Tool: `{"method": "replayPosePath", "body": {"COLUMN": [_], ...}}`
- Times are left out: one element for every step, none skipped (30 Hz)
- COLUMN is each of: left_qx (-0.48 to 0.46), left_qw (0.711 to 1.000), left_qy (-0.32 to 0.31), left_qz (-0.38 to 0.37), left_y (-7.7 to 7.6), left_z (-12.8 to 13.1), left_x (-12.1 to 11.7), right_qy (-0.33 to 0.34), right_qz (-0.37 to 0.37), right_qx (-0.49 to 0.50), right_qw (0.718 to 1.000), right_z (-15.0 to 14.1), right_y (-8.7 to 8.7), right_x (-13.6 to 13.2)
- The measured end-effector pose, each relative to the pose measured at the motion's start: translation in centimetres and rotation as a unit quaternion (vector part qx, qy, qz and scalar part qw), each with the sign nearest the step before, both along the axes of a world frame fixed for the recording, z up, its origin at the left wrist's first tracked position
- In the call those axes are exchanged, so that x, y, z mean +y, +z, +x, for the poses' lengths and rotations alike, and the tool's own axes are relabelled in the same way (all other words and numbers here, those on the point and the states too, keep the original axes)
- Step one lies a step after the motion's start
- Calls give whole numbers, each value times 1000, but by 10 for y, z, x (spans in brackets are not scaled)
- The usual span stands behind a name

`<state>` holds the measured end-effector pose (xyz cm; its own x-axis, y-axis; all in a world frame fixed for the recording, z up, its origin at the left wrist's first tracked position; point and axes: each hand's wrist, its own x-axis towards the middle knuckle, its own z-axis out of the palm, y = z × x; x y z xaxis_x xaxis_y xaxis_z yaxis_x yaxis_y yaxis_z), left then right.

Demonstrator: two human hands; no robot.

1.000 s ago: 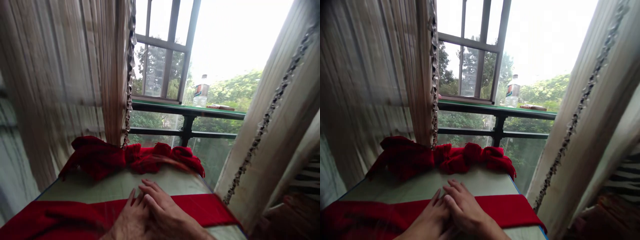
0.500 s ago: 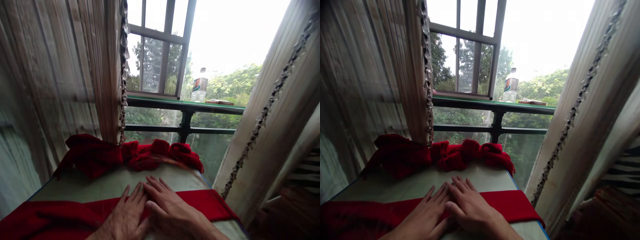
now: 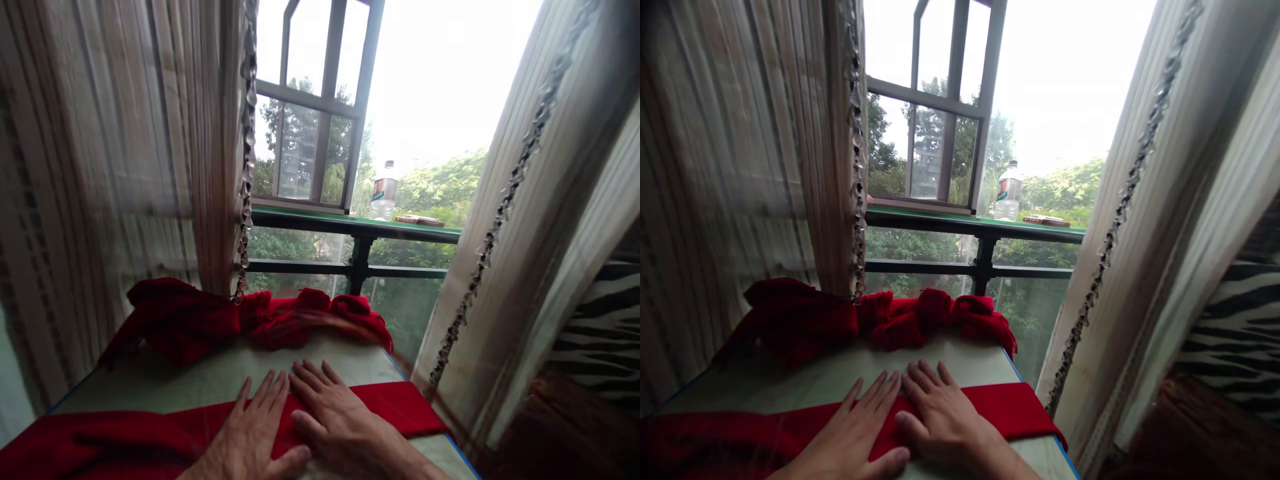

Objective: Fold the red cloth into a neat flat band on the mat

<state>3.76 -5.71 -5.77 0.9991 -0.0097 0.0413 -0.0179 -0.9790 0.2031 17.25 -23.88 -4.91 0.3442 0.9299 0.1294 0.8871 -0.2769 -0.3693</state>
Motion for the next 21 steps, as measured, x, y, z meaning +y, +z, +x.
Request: {"method": "replayPosePath", "body": {"left_qx": [20,33,42,45,45,44,43,43,42,45,47,48,43,34,24,16,12,15,22,33,41], "left_qw": [1000,999,999,999,999,999,999,999,999,998,999,999,999,999,1000,1000,1000,999,999,999,999], "left_qy": [8,15,17,19,18,17,18,19,21,21,21,20,17,12,8,4,0,-3,-3,-1,4], "left_qz": [1,1,-1,-3,-8,-14,-21,-25,-26,-24,-18,-11,-8,-9,-13,-19,-24,-28,-29,-27,-24], "left_y": [9,17,24,29,33,35,36,36,35,34,32,30,28,27,25,25,25,27,29,31,33], "left_z": [-3,-6,-8,-10,-12,-13,-14,-14,-14,-13,-13,-12,-12,-12,-11,-11,-12,-12,-12,-13,-13], "left_x": [-4,-7,-10,-12,-13,-14,-14,-14,-14,-14,-13,-12,-11,-10,-9,-9,-9,-9,-9,-10,-10], "right_qy": [-12,-26,-42,-60,-79,-98,-118,-139,-160,-180,-198,-216,-233,-248,-262,-274,-283,-290,-293,-292,-288], "right_qz": [-5,-10,-17,-24,-31,-38,-44,-48,-51,-51,-50,-48,-44,-40,-36,-31,-27,-21,-16,-9,0], "right_qx": [-6,-11,-15,-18,-21,-22,-24,-26,-28,-31,-34,-38,-42,-45,-48,-51,-54,-57,-60,-63,-66], "right_qw": [1000,1000,999,998,996,994,992,989,985,982,978,974,971,967,963,960,957,955,954,954,955], "right_z": [0,1,4,7,11,16,22,29,36,43,50,56,61,66,69,71,72,73,73,72,70], "right_y": [1,1,0,0,-1,-3,-5,-6,-8,-10,-12,-14,-15,-16,-16,-15,-14,-12,-9,-6,-3], "right_x": [-4,-10,-17,-24,-33,-42,-51,-60,-70,-79,-89,-97,-106,-113,-120,-125,-129,-132,-132,-130,-126]}}
